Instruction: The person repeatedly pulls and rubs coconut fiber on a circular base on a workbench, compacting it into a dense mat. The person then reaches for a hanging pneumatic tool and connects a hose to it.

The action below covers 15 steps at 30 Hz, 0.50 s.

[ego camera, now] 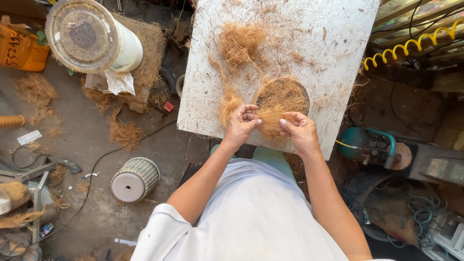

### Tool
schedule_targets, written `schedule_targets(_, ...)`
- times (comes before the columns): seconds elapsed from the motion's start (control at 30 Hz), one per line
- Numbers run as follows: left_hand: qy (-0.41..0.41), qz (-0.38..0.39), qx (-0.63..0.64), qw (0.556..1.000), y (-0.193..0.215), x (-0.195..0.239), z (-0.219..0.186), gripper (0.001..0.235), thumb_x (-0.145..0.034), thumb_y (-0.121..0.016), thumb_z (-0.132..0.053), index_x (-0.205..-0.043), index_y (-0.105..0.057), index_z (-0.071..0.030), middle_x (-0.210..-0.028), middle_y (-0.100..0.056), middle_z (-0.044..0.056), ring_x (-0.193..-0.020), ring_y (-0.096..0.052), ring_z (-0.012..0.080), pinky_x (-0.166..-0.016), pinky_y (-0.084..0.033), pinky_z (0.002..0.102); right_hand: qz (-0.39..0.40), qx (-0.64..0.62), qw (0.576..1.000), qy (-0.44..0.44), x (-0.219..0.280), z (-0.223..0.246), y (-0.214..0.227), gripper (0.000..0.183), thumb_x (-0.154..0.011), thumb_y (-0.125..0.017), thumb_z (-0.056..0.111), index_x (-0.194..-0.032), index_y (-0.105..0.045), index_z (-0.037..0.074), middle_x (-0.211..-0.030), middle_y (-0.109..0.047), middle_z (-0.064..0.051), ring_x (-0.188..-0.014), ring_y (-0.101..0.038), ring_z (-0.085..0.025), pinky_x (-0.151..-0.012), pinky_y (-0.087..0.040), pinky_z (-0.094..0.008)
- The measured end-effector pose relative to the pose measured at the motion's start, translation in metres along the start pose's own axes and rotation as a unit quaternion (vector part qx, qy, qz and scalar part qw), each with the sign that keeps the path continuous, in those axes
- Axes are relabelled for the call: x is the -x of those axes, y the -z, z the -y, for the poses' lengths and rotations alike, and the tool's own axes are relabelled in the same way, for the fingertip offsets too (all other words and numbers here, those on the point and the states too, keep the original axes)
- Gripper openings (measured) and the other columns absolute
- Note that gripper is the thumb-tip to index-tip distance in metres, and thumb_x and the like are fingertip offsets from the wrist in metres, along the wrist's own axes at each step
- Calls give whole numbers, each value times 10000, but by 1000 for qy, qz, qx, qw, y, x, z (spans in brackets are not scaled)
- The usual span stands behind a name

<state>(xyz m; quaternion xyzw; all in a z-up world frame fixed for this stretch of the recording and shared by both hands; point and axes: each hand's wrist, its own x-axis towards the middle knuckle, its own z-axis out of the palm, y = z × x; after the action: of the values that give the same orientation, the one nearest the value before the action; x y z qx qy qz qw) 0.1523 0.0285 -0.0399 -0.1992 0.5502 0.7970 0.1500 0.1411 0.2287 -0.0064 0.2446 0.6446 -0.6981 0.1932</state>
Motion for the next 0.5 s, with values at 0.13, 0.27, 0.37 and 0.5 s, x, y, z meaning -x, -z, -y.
schedule_targets(0.13,-7,-19,-31,999,10,-11,15,404,-797,-787,-28,-1169,-632,-47,-817,-722,90,-674,-701,90,-597,-574,195,-20,0,1000,0,1,-8,5,272,-863,-750,46,-1111,-643,10,-872,-731,-105,-704,-728,-139,-606,-630,-255)
schedule_targets(0.27,-10,-29,-64,997,10,-12,16,360,-810,-745,-33,-1151,-635,-64,-784,-708,56,-643,-671,66,-554,-533,184,-42,8,999,3,4,-15,7,251,-855,-752,32,-1083,-648,11,-839,-717,-104,-694,-723,-143,-600,-629,-261)
schedule_targets(0.37,-16,-7,-58,998,0,-2,-2,380,-808,-739,-22,-1169,-632,-76,-791,-705,60,-663,-681,76,-575,-539,192,-48,29,998,17,17,1,-1,251,-850,-765,49,-1073,-654,17,-843,-702,-90,-711,-706,-132,-616,-622,-271)
schedule_targets(0.5,-17,36,-31,999,-12,8,-17,477,-791,-762,-8,-1234,-606,-90,-811,-693,64,-686,-688,90,-614,-562,210,-24,89,993,70,21,17,-4,318,-851,-817,154,-1085,-641,29,-935,-689,-165,-813,-682,-194,-675,-618,-340)
